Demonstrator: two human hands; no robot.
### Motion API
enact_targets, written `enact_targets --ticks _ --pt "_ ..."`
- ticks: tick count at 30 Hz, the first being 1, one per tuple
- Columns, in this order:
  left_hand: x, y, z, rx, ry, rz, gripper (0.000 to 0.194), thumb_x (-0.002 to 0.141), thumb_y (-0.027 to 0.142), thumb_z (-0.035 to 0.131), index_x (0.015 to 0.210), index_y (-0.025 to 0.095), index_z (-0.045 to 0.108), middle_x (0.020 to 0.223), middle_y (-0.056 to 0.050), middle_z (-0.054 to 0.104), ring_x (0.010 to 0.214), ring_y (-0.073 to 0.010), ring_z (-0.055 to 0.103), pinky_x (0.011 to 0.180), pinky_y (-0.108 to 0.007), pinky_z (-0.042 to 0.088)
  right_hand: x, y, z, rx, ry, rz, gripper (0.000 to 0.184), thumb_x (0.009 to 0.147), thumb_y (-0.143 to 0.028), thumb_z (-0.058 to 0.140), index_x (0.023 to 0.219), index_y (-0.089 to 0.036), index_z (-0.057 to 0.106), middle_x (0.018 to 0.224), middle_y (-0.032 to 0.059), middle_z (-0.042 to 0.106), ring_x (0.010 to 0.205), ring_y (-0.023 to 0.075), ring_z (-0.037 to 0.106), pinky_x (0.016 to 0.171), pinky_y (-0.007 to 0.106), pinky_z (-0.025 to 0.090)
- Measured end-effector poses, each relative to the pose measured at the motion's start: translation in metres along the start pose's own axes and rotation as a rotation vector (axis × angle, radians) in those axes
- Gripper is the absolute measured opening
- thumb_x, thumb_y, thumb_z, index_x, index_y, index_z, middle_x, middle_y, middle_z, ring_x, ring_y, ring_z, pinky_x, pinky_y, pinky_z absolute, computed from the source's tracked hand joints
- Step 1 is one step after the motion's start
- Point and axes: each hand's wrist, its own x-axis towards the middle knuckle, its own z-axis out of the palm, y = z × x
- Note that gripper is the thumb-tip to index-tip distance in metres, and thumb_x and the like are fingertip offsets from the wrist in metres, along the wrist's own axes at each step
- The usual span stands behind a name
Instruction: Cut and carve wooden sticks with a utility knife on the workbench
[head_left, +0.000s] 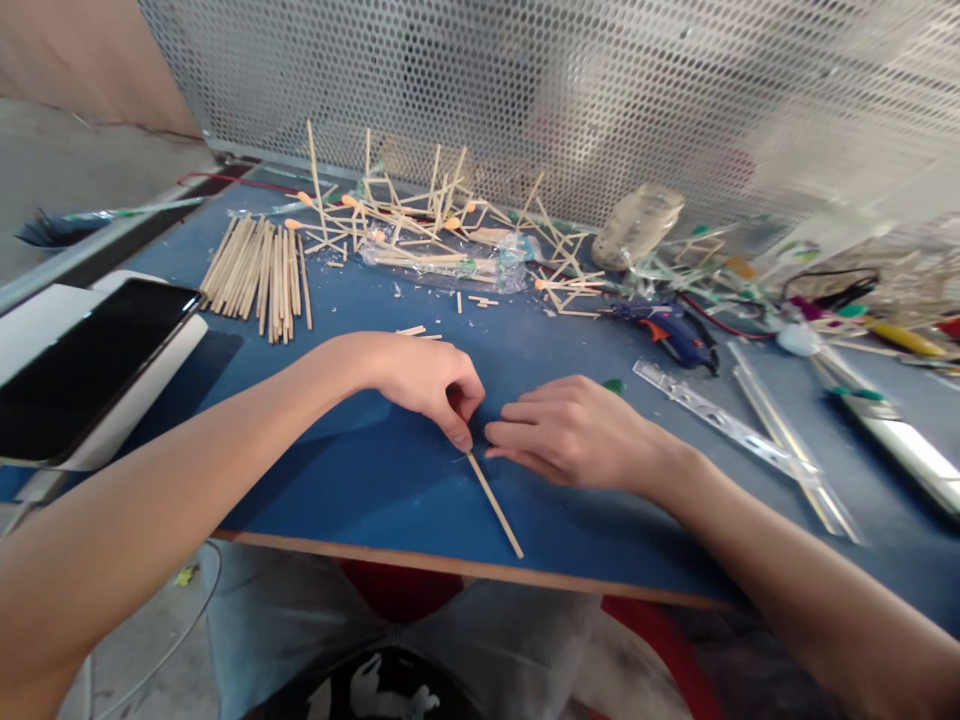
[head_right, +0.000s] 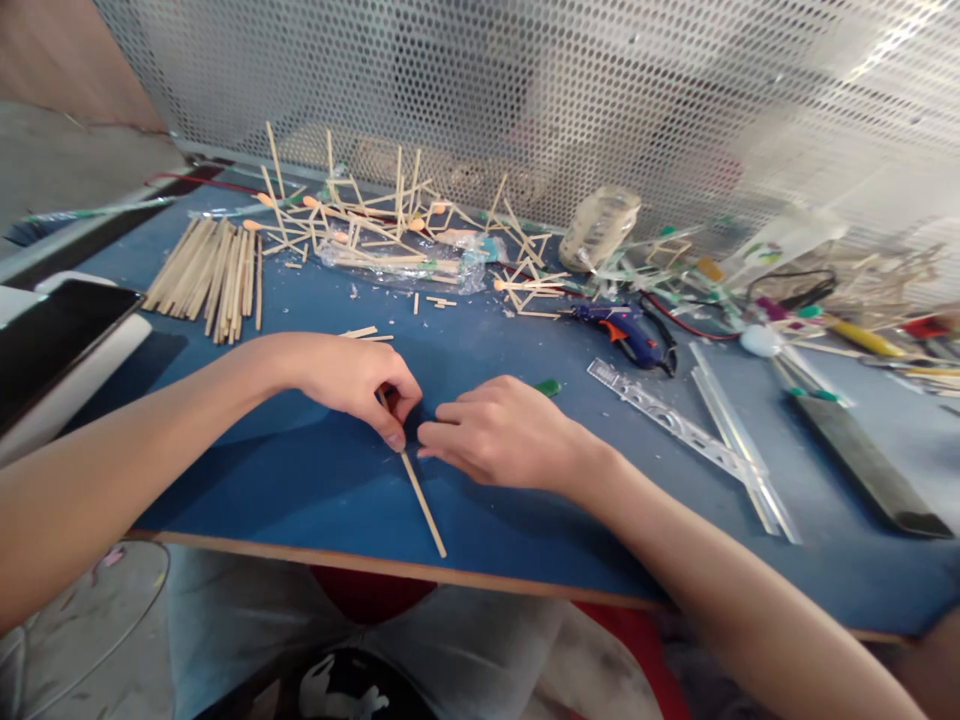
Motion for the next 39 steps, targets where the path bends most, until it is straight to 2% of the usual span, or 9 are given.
enact_targets --ticks 5,10,18,24,28,39 --pt "0.000 0.001 -0.001 0.000 0.014 0.007 0.030 0.079 0.052 0.072 0.079 0.023 0.071 0.075 0.002 0.070 0.065 -0.0119 0.057 0.062 -0.026 0.035 -0.002 0.006 0.000 0.044 -0.039 -0.009 0.034 0.107 -0.037 0.039 0.089 -0.021 0.062 0.071 -0.0007 0.063 0.060 0.0126 0.050 0.057 0.032 0.021" --pt "0.001 0.001 -0.001 0.016 0.022 0.008 0.030 0.079 0.054 0.071 0.080 0.023 0.072 0.077 0.003 0.071 0.068 -0.0122 0.058 0.065 -0.026 0.035 -0.001 0.007 0.002 0.046 -0.021 -0.011 0.035 0.107 -0.037 0.038 0.086 -0.021 0.060 0.070 -0.0005 0.062 0.060 0.0127 0.050 0.057 0.033 0.020" --pt "0.000 0.000 0.001 0.035 0.034 0.054 0.032 0.082 0.055 0.069 0.084 0.024 0.071 0.081 0.002 0.073 0.070 -0.0120 0.060 0.066 -0.025 0.037 -0.004 0.012 0.005 0.085 -0.028 -0.026 0.031 0.106 -0.036 0.040 0.093 -0.021 0.063 0.075 0.0004 0.064 0.064 0.0133 0.051 0.060 0.032 0.024" --pt "-0.004 0.006 0.004 0.141 0.129 0.007 0.034 0.088 0.052 0.060 0.077 0.021 0.071 0.069 -0.001 0.069 0.058 -0.0119 0.054 0.060 -0.028 0.035 -0.005 0.010 0.007 0.077 -0.025 -0.013 0.031 0.106 -0.036 0.041 0.091 -0.021 0.063 0.073 0.0002 0.062 0.063 0.0136 0.051 0.059 0.032 0.023" --pt "-0.007 0.009 0.003 0.129 0.095 -0.048 0.037 0.083 0.057 0.065 0.074 0.021 0.072 0.068 0.000 0.069 0.053 -0.0112 0.052 0.057 -0.029 0.034 -0.005 0.010 0.006 0.084 -0.028 -0.006 0.033 0.107 -0.037 0.039 0.091 -0.021 0.063 0.072 0.0006 0.062 0.063 0.0136 0.051 0.059 0.032 0.022" --pt "-0.004 0.004 0.003 0.080 0.085 -0.011 0.037 0.083 0.057 0.066 0.073 0.023 0.075 0.066 0.001 0.069 0.052 -0.0104 0.052 0.054 -0.028 0.031 -0.004 0.006 0.004 0.029 0.014 -0.007 0.035 0.106 -0.038 0.040 0.087 -0.021 0.062 0.069 -0.0008 0.060 0.060 0.0136 0.048 0.058 0.032 0.022"
